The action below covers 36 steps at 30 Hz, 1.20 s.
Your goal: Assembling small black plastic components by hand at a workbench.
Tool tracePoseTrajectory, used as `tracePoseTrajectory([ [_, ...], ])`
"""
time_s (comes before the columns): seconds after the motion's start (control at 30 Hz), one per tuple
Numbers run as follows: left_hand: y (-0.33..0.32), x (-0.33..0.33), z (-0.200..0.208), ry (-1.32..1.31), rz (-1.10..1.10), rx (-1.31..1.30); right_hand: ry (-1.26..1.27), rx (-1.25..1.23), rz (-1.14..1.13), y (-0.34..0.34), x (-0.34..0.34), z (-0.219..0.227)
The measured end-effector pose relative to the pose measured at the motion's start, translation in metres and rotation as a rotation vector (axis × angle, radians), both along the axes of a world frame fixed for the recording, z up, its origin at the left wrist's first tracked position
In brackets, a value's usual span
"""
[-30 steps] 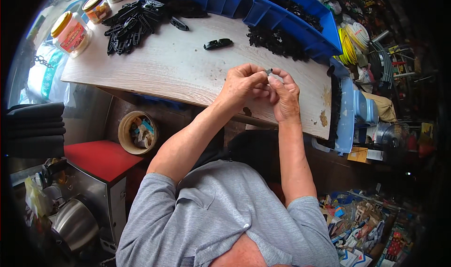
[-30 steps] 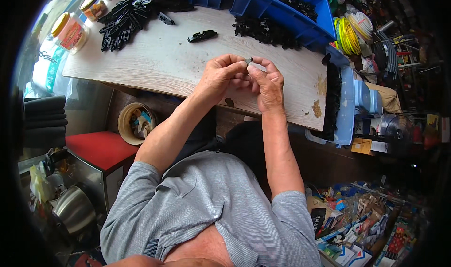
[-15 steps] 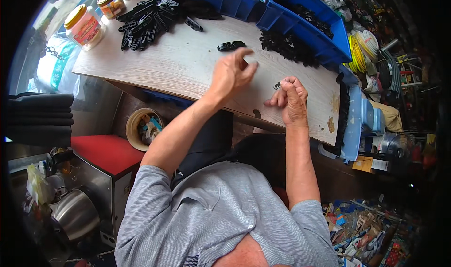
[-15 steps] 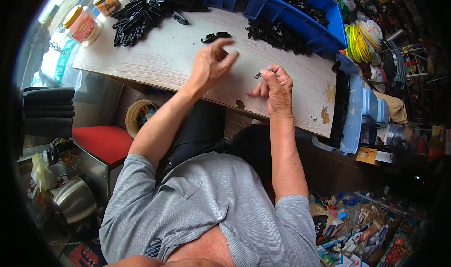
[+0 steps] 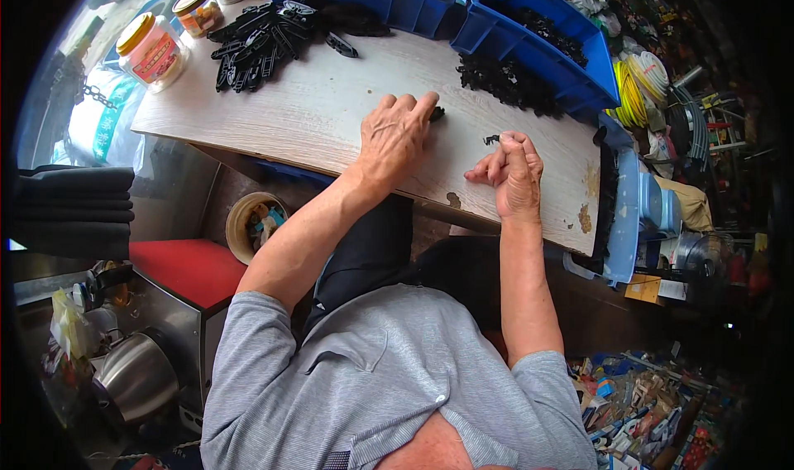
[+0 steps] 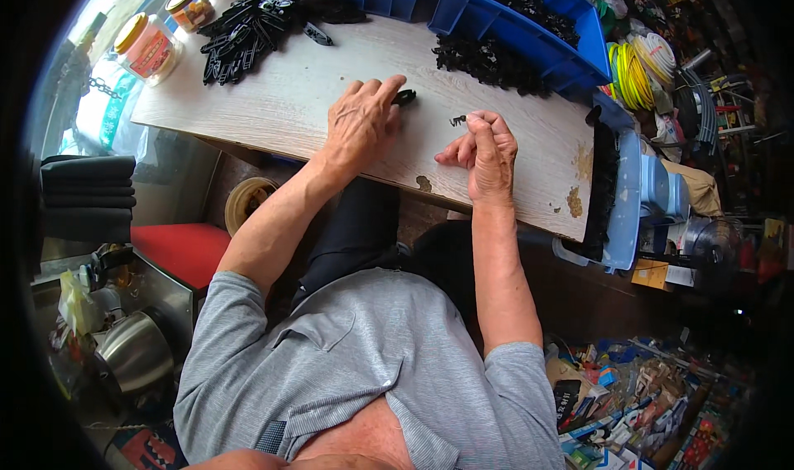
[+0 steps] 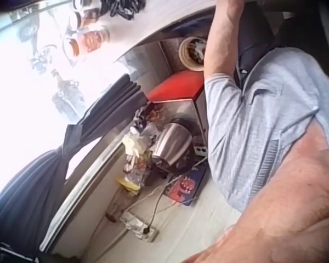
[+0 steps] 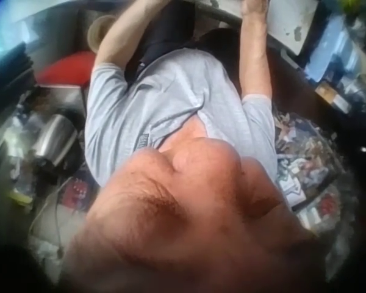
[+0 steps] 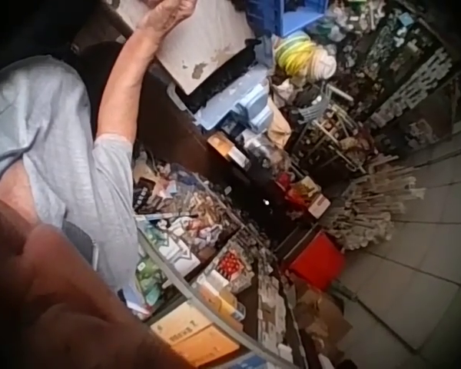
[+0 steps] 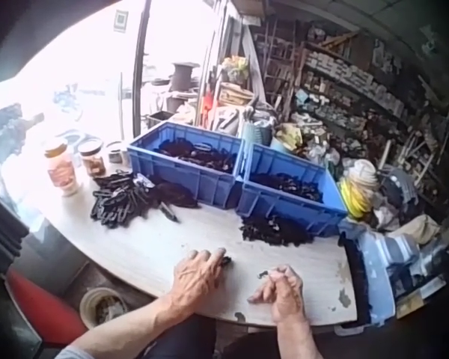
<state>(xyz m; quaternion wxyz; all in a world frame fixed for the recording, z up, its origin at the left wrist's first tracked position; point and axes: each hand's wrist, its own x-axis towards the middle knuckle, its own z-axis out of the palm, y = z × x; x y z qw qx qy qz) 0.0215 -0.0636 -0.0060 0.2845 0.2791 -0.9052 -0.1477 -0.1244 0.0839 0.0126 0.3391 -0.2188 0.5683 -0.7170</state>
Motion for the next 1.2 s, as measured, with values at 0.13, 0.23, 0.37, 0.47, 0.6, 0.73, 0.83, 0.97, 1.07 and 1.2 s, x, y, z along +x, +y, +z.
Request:
tracePoseTrajectory([
  [0.13, 0.0, 0.006, -0.006, 0.123, 0.089, -0.156, -0.044, -0.05, -0.003, 0.0, 0.001, -0.004],
  [0.23, 0.01, 0.003, -0.008, 0.172, -0.009, 0.055, -0.092, -0.124, 0.03, 0.001, 0.002, -0.006],
  [0.37, 0.039, -0.008, 0.005, 0.539, -0.231, 0.84, -0.149, -0.146, 0.013, -0.002, 0.006, -0.007],
  [0.47, 0.049, -0.019, 0.003, 0.631, -0.342, 1.128, -0.16, -0.232, -0.044, -0.002, 0.008, -0.01],
  [0.6, 0.055, -0.028, 0.005, 0.63, -0.383, 1.28, -0.154, -0.24, -0.065, -0.001, 0.011, -0.009],
  [0.73, 0.054, -0.029, 0.004, 0.6, -0.368, 1.21, -0.166, -0.239, -0.03, 0.002, 0.009, -0.011],
  [0.83, 0.051, -0.029, 0.004, 0.628, -0.38, 1.255, -0.166, -0.233, -0.009, 0.001, 0.007, -0.015],
  [0.97, 0.046, -0.025, 0.013, 0.609, -0.372, 1.306, -0.176, -0.219, 0.064, 0.006, 0.002, -0.017],
  [1.07, 0.046, -0.027, 0.014, 0.607, -0.342, 1.486, -0.216, -0.246, 0.102, 0.006, 0.001, -0.017],
  [1.2, 0.047, -0.029, 0.015, 0.667, -0.286, 1.568, -0.237, -0.227, 0.144, 0.005, 0.0, -0.013],
])
